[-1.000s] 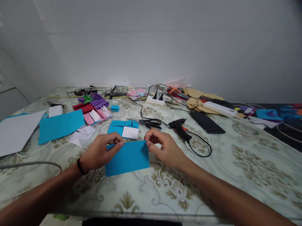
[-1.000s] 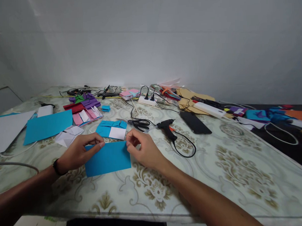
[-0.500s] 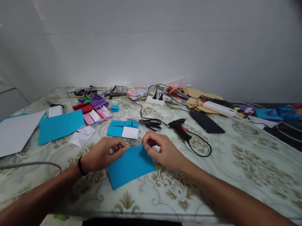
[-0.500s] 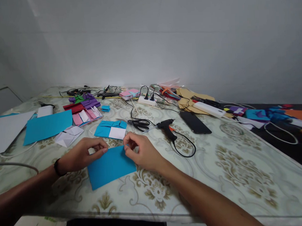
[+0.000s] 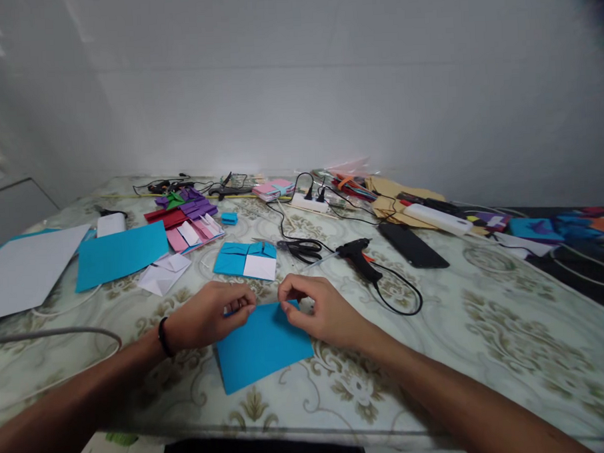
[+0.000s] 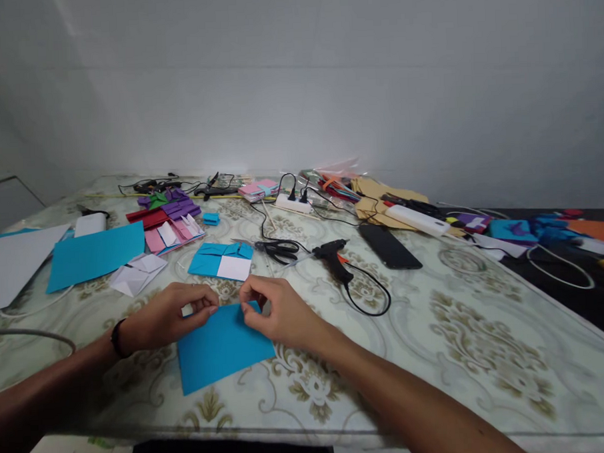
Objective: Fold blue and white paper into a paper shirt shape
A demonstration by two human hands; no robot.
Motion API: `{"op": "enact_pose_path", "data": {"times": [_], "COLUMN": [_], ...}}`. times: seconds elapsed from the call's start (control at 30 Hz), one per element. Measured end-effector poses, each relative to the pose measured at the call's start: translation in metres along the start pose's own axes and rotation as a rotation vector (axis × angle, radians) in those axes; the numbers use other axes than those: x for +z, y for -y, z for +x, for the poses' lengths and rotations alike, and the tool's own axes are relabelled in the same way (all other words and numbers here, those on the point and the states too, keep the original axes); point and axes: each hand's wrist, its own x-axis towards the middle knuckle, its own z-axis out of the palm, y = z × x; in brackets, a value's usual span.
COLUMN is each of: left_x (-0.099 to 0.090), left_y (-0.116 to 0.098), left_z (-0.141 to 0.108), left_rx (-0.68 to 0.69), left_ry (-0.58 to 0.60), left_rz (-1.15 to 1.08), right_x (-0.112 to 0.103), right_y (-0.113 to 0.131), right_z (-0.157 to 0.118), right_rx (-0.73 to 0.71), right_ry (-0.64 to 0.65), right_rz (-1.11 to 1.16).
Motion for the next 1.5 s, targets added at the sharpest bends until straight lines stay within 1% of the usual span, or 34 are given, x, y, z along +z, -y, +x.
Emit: {"op": "enact_pose_path", "data": {"times": [0.1,0.2,0.37,0.67,0.9,1.13,1.2,1.3,1.37,1.5], "left_x": [0.000,0.002,0.005,0.002,-0.003,-0.014,-0.018,-0.019,-0.017,-0.008], "left_y": [0.000,-0.001,-0.002,-0.004,-0.004,0.004,0.009,0.014,0.015,0.010], "left_z": [0.000,0.001,0.001,0.002,0.004,0.006,0.007,0.008,0.007,0.005], "left_rx": [0.016,0.065,0.162,0.205,0.172,0.113,0.079,0.044,0.047,0.089], "left_ry": [0.006,0.005,-0.041,-0.074,-0.077,-0.048,-0.049,-0.044,-0.032,-0.016], "left_rz": [0.011,0.014,-0.012,0.010,0.022,0.012,0.011,0.013,0.018,0.050], "right_x": [0.001,0.004,0.009,0.007,0.000,-0.011,-0.017,-0.022,-0.020,-0.007], "right_y": [-0.001,-0.001,0.000,-0.003,-0.003,-0.008,-0.008,-0.007,-0.007,-0.004], "right_z": [0.000,0.000,-0.002,0.000,0.001,0.005,0.007,0.008,0.008,0.004], "right_rx": [-0.003,-0.007,-0.008,-0.008,0.026,0.070,0.068,0.042,0.028,0.026], "right_ry": [0.005,0.015,0.029,0.049,0.077,0.084,0.062,-0.020,-0.042,0.045], "right_rz": [-0.004,0.000,0.033,0.021,-0.039,-0.053,-0.064,-0.073,-0.075,-0.090]}}
